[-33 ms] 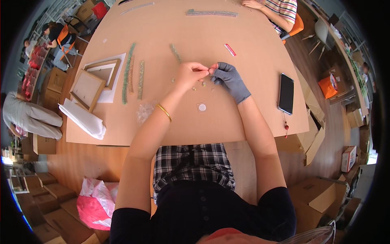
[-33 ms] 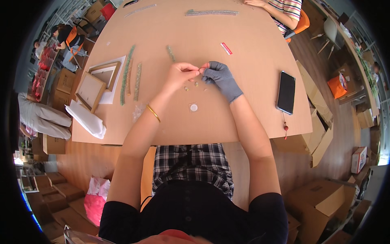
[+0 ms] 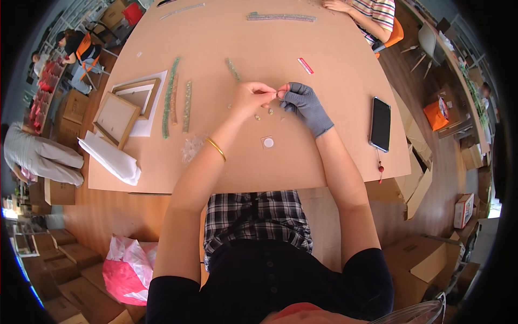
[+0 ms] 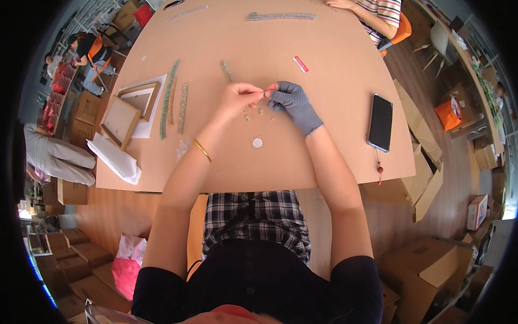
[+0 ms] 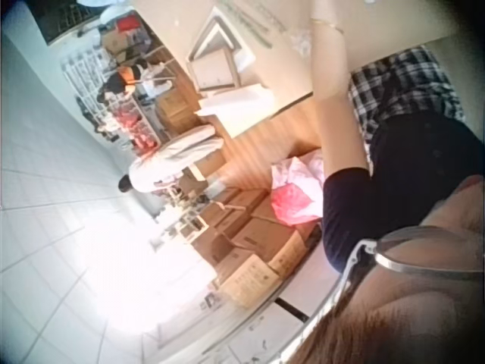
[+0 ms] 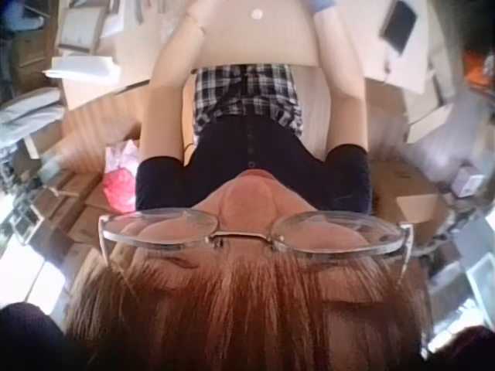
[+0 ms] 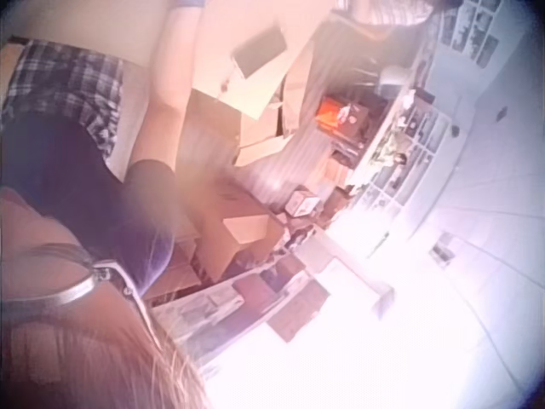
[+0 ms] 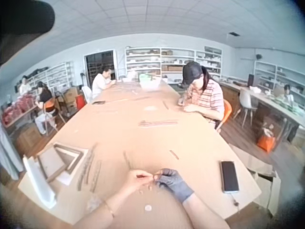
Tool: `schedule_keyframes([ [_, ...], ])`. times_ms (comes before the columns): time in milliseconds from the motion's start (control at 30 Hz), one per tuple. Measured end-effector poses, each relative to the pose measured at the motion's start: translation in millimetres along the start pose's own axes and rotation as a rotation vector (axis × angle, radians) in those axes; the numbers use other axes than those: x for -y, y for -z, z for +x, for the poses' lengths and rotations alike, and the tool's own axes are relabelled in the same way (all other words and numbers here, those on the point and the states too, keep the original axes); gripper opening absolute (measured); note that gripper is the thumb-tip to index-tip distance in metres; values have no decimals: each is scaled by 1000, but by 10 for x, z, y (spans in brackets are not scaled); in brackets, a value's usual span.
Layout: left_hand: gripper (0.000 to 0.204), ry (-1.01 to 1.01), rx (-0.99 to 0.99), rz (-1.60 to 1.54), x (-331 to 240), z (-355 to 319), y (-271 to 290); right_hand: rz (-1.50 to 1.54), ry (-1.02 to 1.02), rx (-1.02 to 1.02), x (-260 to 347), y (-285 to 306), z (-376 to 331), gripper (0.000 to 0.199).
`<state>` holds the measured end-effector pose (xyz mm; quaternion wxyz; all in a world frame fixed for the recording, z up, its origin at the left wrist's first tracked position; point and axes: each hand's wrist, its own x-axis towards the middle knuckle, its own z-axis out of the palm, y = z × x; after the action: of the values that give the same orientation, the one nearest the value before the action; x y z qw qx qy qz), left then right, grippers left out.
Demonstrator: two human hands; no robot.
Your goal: Attaching red strings to small white plastic components at a workshop table.
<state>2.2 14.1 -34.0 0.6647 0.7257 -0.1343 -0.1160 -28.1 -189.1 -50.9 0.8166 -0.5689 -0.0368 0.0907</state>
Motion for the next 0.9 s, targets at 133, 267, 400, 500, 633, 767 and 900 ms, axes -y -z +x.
schedule_keyframes([
  [133, 16, 120, -10, 45, -100, -35, 407, -91, 45, -89, 29, 7, -11, 13],
  [267, 20, 90, -89, 389, 92, 6, 884, -384, 79, -184, 26, 70, 120, 13],
  [400, 24, 197, -53, 524, 165, 82, 985, -811, 123, -192, 65, 120, 453, 14],
  [500, 24, 177, -30, 584, 175, 99, 993, -1172, 161, -166, 113, 34, 642, 16],
  [633, 23, 121, -44, 610, 213, 82, 1028, -1309, 19, -36, 223, -106, 780, 18],
  [767, 22, -89, -145, 506, -24, -27, 681, -856, -63, -6, 324, -148, 675, 15],
  [900, 20, -126, -99, 174, -80, -1, 265, -434, -77, 53, 322, -227, 521, 15],
])
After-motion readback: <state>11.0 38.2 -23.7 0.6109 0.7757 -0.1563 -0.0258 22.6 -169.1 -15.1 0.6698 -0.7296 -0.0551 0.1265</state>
